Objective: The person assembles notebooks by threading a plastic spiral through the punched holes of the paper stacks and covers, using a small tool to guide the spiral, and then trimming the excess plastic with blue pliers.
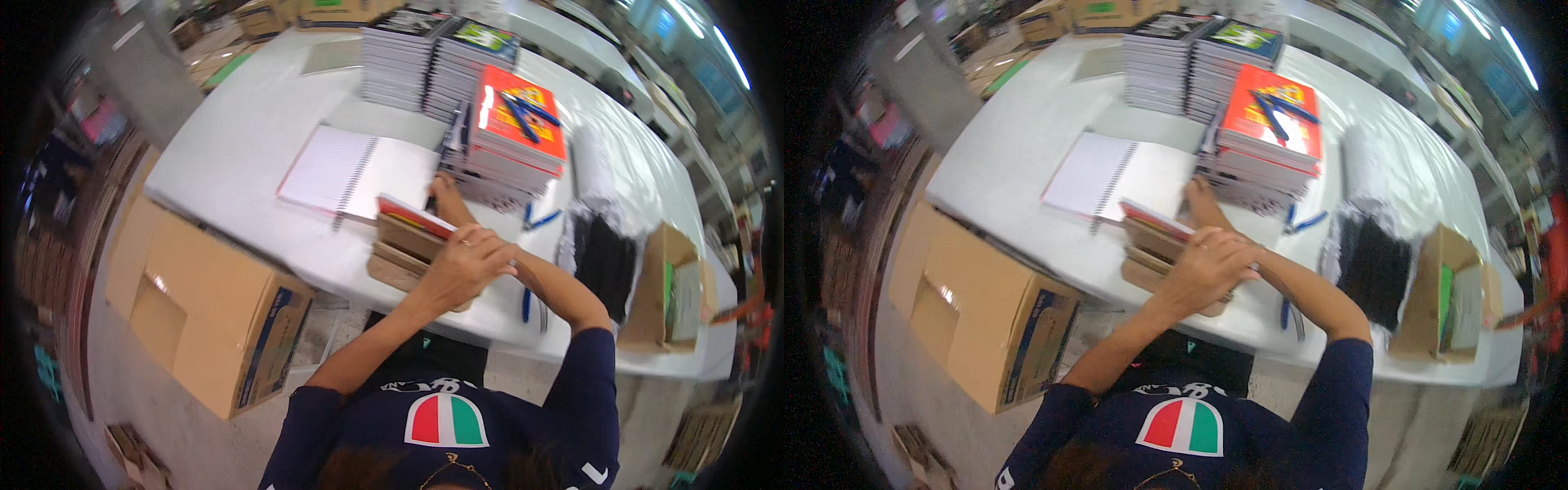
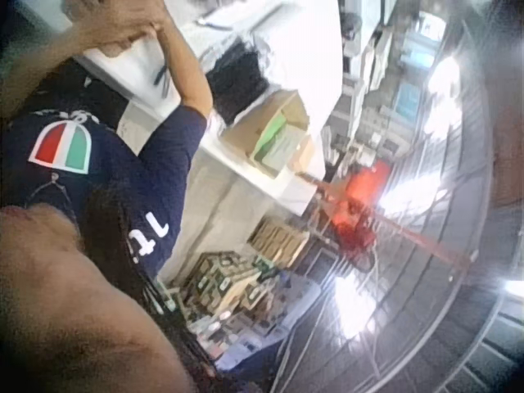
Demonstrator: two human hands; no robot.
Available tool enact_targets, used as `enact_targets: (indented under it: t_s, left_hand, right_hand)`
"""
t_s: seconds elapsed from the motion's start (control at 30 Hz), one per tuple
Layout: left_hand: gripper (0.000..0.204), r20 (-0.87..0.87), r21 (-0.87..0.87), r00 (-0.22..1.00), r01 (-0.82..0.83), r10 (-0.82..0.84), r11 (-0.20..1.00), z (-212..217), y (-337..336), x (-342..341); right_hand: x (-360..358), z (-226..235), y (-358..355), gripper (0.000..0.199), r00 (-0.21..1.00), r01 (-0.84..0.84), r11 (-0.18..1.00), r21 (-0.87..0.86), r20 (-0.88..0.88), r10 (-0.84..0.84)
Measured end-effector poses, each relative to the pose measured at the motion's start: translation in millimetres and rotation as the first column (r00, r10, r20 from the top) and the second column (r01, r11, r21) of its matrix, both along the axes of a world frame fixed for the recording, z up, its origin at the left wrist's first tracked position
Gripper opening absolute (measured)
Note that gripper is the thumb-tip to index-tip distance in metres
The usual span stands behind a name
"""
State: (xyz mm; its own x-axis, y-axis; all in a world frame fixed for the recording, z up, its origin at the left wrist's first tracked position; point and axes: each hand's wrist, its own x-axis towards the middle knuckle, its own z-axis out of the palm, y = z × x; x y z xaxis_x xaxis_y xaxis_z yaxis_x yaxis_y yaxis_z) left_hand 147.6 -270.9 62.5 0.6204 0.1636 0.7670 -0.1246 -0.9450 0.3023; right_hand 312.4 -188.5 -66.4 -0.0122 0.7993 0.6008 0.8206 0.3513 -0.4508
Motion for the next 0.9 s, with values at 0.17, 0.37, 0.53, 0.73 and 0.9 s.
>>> enact_targets:
  t_s: [0.17, 0.37, 0.53, 0.73, 0.9]
  left_hand:
    - [0.021, 0.023, -0.061, 1.0, 0.011, -0.01, 0.998, 0, 4, -10]
    - [0.026, 0.022, -0.019, 0.999, -0.031, 0.032, 0.999, -1, 3, -4]
    - [0.03, 0.015, -0.007, 0.999, -0.042, 0.042, 0.999, -1, 3, -4]
    - [0.026, -0.041, 0.016, 0.998, -0.057, 0.057, 0.998, 1, 2, -1]
    - [0.028, -0.153, -0.013, 0.984, -0.09, 0.087, 0.996, -1, 1, -10]
  right_hand:
    - [-12, 57, -51, 0.033, 0.993, -0.014, 0.973, -0.232, -0.116, -0.014]
    - [33, 90, -123, 0.038, 0.987, -0.001, 0.876, -0.482, -0.14, -0.076]
    - [57, 114, -161, 0.057, 0.146, -0.624, 0.763, -0.168, -0.984, -0.098]
    - [64, 123, -192, 0.059, 0.21, -0.638, 0.752, -0.167, -0.977, -0.039]
    - [61, 133, -194, 0.051, 0.168, -0.649, 0.756, -0.083, -0.985, 0.036]
